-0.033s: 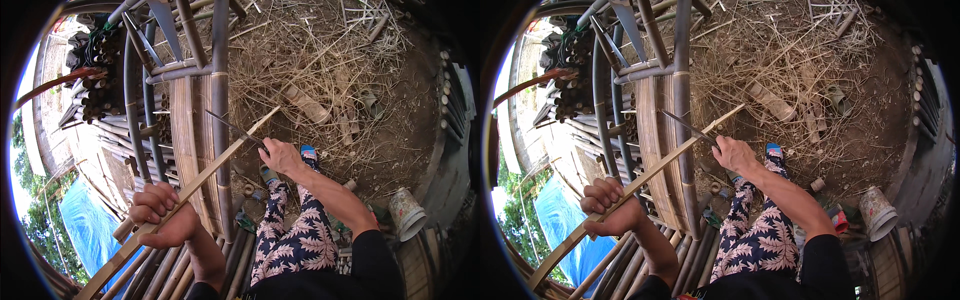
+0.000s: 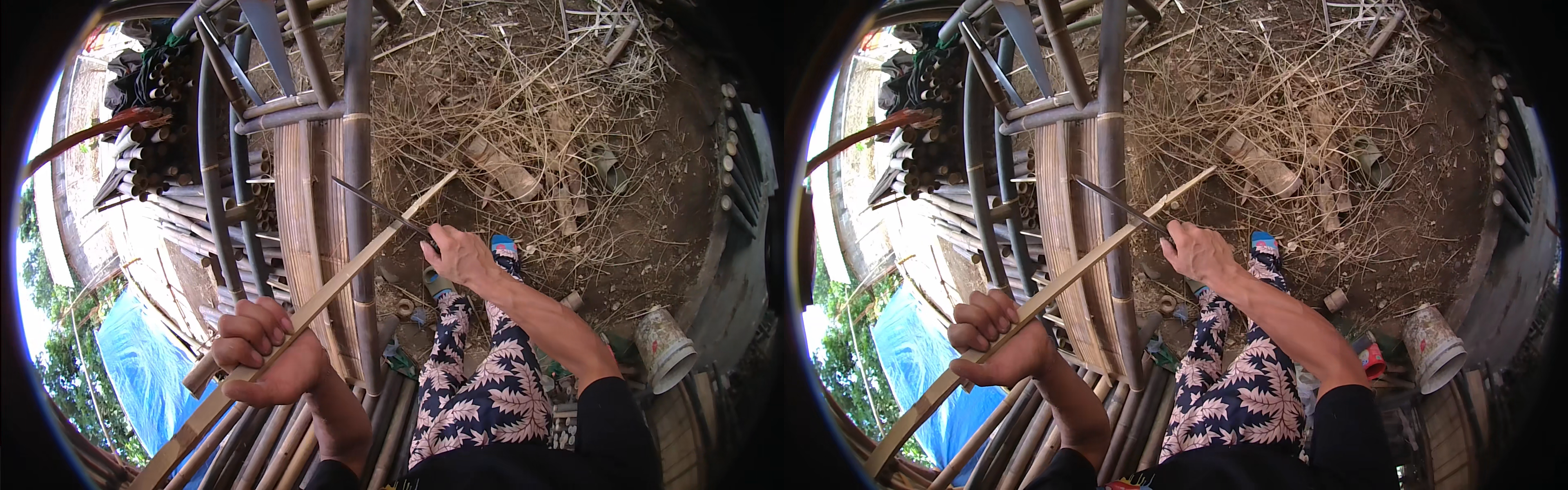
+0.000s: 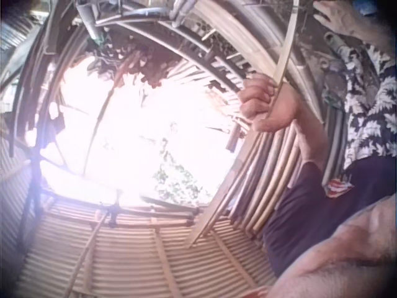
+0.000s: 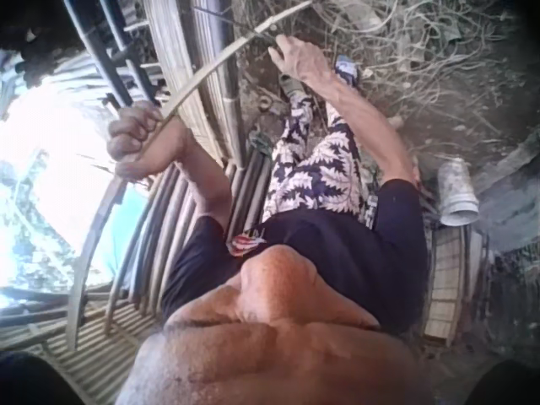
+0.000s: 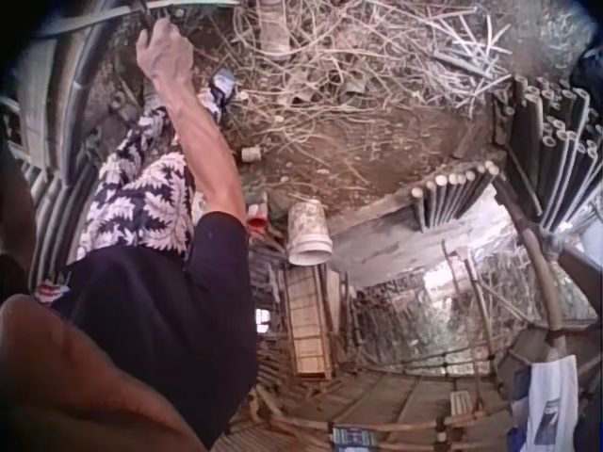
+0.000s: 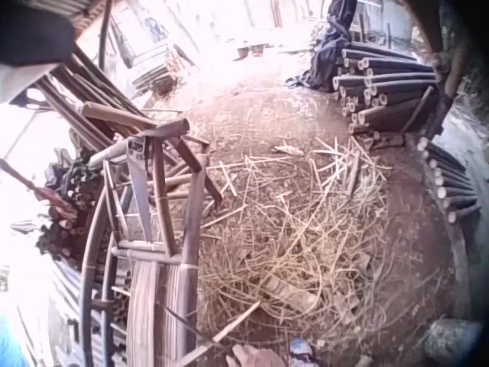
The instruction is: The person builds a bamboo furniture frame by fitting small bamboo slats into a larger bamboo frame and then using a knife to shave down a long bamboo strip.
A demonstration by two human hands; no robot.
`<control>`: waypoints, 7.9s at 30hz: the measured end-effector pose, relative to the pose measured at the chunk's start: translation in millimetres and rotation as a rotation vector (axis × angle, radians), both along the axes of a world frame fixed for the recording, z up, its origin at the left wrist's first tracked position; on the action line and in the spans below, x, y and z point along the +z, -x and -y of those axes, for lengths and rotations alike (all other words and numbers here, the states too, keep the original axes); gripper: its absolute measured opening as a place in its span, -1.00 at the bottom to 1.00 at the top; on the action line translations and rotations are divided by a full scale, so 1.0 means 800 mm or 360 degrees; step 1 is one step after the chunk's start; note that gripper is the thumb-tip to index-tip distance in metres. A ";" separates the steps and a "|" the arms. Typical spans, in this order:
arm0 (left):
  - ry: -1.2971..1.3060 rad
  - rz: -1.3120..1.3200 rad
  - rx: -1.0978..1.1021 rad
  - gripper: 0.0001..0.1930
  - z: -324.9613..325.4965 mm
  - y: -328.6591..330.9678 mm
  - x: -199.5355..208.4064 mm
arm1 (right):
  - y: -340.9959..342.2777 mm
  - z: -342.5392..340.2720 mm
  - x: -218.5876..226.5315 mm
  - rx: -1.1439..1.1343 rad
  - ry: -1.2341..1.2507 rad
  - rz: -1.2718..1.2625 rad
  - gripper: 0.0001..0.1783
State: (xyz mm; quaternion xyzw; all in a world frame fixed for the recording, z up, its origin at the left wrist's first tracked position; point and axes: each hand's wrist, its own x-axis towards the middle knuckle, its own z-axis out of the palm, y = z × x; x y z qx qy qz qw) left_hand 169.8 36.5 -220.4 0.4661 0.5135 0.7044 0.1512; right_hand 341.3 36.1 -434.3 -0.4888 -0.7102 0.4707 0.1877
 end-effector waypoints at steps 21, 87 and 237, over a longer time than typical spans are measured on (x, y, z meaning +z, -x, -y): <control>-0.0083 0.0209 -0.0165 -0.45 -0.001 0.005 -0.014 | 0.013 0.001 -0.092 -0.0060 0.0119 0.0227 -0.76; 0.1331 -0.0120 -0.0407 -0.79 0.257 -0.024 0.298 | -0.035 0.013 0.551 -0.0132 -0.0525 0.0395 -0.30; 0.1510 0.0618 -0.1192 -0.60 0.232 -0.041 0.318 | -0.114 0.015 0.538 -0.0085 -0.1276 0.0550 -0.29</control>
